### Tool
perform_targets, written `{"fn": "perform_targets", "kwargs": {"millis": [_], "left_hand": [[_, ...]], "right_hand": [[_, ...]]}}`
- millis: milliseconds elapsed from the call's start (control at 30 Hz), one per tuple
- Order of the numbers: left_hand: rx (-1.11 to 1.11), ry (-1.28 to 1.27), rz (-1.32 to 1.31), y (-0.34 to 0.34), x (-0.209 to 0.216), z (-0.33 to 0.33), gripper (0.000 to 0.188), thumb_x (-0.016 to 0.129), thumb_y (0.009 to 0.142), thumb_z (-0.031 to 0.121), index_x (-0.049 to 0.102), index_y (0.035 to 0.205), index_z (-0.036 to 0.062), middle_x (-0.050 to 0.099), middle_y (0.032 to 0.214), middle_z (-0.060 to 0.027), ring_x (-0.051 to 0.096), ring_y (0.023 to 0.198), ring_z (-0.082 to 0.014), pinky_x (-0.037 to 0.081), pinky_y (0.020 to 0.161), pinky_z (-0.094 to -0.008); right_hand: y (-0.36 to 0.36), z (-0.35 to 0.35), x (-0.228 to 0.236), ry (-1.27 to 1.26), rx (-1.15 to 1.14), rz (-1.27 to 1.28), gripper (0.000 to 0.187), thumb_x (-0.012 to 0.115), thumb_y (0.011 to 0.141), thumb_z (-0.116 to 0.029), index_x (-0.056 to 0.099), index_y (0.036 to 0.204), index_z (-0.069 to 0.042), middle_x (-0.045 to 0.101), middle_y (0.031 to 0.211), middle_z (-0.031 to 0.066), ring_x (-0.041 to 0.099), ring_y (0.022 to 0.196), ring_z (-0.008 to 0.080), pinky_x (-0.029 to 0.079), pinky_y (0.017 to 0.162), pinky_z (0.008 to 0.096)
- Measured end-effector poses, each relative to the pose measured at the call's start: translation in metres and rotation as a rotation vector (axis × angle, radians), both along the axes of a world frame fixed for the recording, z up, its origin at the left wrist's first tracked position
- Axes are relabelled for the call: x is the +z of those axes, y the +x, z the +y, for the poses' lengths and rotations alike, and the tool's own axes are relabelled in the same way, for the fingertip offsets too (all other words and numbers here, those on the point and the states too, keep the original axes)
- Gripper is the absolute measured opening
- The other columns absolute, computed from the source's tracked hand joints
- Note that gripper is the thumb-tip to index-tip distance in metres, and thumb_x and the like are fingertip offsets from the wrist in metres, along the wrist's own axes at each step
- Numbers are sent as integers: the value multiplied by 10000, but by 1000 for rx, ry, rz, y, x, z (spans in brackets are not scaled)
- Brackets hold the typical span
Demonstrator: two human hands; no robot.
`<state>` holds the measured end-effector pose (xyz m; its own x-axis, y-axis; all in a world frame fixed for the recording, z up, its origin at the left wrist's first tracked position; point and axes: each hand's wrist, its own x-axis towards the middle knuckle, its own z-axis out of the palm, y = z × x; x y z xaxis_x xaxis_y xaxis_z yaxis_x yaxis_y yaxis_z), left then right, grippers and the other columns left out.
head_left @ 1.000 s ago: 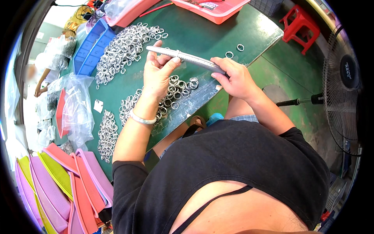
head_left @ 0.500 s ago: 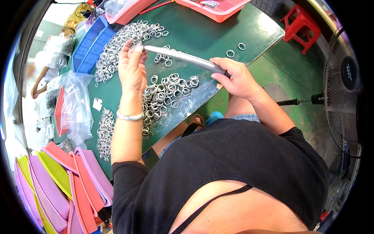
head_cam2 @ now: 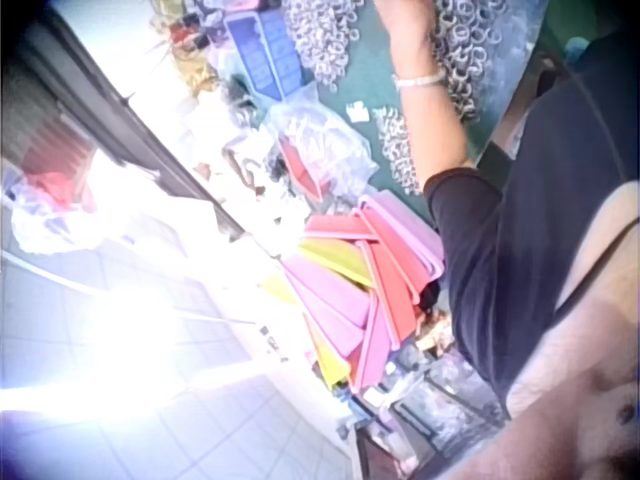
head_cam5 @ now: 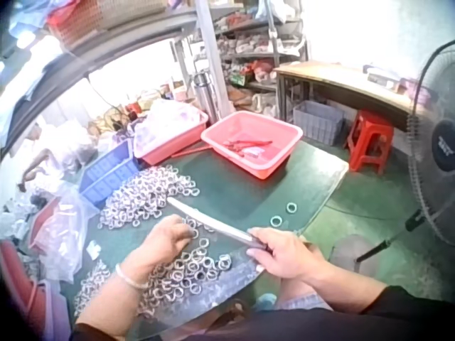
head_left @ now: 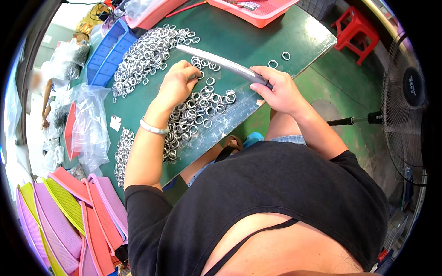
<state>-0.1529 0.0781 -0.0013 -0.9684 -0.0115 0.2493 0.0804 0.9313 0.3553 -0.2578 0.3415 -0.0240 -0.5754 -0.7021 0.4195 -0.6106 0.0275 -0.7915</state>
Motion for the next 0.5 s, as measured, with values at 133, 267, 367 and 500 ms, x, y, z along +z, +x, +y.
{"fn": "perform_targets", "kwargs": {"millis": [133,267,367,500], "left_hand": [[-64,-68,2,-3,-4,-4,129,656,717,12,630,841,37,575,889,-108,562,879,-285,464,757,-362],[16,310,125,-2,-10,-16,95,636,780,25,611,872,30,608,923,-65,586,907,-219,470,762,-329],[201,1339,180,-2,1,-16,63,524,906,43,583,919,24,629,937,-58,620,854,-169,502,750,-263],[122,1466,286,-1,10,-21,208,515,916,67,492,1121,42,622,1005,-98,611,897,-183,498,806,-287]], "right_hand": [[0,0,1,18,3,-15,321,663,768,-106,581,1064,-11,632,914,174,630,816,328,492,700,361],[0,0,2,36,7,-31,326,665,765,-112,583,1065,-13,632,918,175,628,821,329,490,705,365],[0,0,0,49,10,-20,329,666,760,-118,586,1064,-18,630,922,175,623,833,333,487,717,376],[1,0,1,94,13,77,335,666,757,-104,584,1071,-20,627,910,160,619,817,313,485,709,364]]}}
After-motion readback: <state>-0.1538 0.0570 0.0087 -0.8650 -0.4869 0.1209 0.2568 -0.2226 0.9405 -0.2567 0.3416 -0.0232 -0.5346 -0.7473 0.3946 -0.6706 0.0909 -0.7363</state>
